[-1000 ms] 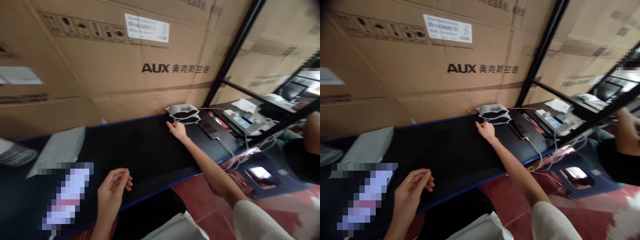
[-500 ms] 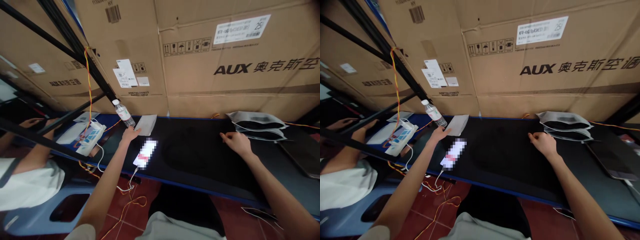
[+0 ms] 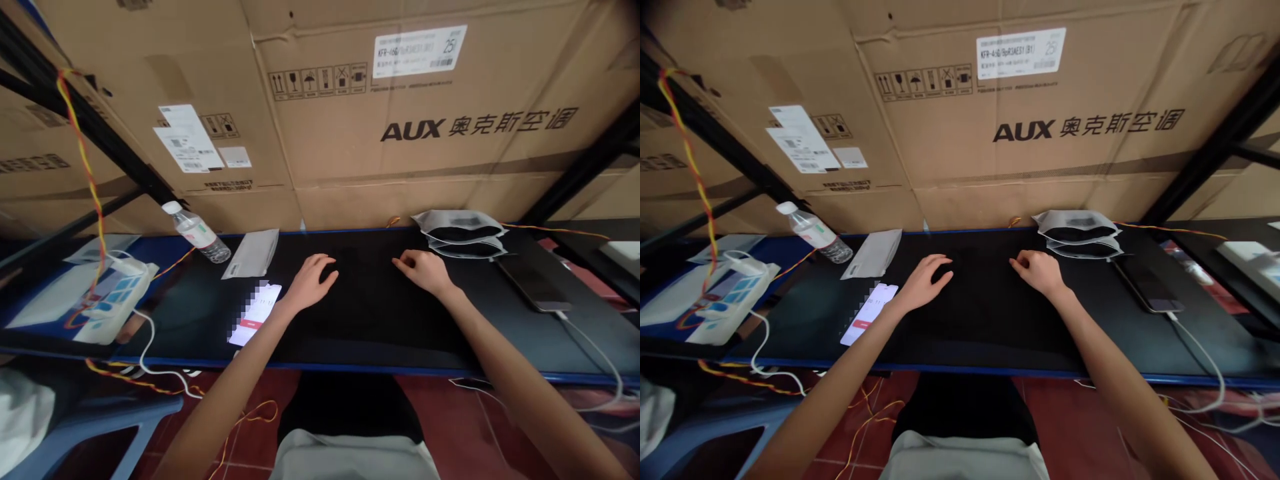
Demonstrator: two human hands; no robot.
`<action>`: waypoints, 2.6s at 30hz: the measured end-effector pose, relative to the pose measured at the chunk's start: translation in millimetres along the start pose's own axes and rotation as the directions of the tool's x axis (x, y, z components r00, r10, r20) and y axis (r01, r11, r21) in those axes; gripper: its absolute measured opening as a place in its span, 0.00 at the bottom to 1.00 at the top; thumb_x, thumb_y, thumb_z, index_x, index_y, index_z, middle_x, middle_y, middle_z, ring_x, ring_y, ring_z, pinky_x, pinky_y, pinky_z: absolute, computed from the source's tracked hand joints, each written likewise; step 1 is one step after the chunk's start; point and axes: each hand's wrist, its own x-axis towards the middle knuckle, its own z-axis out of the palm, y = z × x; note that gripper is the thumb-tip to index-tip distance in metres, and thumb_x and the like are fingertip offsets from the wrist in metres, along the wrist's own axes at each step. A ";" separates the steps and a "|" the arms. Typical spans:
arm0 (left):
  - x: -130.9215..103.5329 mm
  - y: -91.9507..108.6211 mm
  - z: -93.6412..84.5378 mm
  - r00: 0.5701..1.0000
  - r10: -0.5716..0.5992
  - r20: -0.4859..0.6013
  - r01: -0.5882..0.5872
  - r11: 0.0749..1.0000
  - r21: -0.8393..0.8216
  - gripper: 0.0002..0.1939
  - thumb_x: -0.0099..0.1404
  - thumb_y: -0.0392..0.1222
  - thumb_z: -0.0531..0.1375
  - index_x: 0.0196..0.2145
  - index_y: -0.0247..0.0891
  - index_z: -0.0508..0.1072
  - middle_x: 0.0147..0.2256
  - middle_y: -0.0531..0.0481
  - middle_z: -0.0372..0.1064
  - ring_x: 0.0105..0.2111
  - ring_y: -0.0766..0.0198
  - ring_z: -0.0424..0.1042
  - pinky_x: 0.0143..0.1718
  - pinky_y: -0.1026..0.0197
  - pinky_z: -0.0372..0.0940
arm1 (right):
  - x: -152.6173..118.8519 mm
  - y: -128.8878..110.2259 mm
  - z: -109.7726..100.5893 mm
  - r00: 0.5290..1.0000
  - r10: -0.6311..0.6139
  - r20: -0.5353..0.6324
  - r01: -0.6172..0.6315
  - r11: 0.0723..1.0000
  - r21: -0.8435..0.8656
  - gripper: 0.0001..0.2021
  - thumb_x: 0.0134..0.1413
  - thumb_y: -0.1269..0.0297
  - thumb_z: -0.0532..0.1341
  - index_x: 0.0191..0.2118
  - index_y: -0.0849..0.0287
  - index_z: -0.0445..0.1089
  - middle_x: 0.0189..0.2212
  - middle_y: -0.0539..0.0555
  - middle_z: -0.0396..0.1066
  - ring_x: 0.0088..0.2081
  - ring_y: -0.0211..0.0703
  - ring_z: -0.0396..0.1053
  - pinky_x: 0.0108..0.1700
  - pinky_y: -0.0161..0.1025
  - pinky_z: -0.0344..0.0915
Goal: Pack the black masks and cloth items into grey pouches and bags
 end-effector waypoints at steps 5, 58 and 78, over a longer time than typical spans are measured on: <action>61.0 -13.0 16.6 0.985 -0.161 -0.066 0.161 0.987 -0.006 0.10 0.69 0.41 0.59 0.46 0.40 0.76 0.46 0.43 0.76 0.48 0.54 0.75 0.54 0.50 0.68 | 0.1 -15.5 16.3 0.986 -0.136 -0.094 0.137 0.991 0.001 0.09 0.65 0.55 0.62 0.39 0.54 0.74 0.33 0.52 0.75 0.39 0.47 0.72 0.39 0.39 0.61; 59.9 -60.1 11.3 0.948 -0.290 0.127 0.304 0.722 -0.622 0.24 0.56 0.56 0.72 0.46 0.39 0.82 0.34 0.49 0.79 0.34 0.59 0.76 0.35 0.59 0.70 | 50.3 24.5 6.4 0.994 0.097 -0.046 0.001 0.423 0.906 0.17 0.45 0.54 0.76 0.42 0.51 0.81 0.42 0.51 0.82 0.46 0.50 0.79 0.56 0.52 0.74; 9.9 -40.5 2.6 0.994 0.086 -0.062 -0.097 0.976 -0.193 0.17 0.57 0.28 0.59 0.37 0.45 0.83 0.49 0.50 0.81 0.49 0.54 0.79 0.57 0.45 0.69 | -5.9 50.3 -9.7 0.926 -0.347 -0.148 0.372 0.775 0.511 0.12 0.53 0.70 0.62 0.38 0.50 0.82 0.48 0.52 0.81 0.61 0.55 0.72 0.64 0.60 0.67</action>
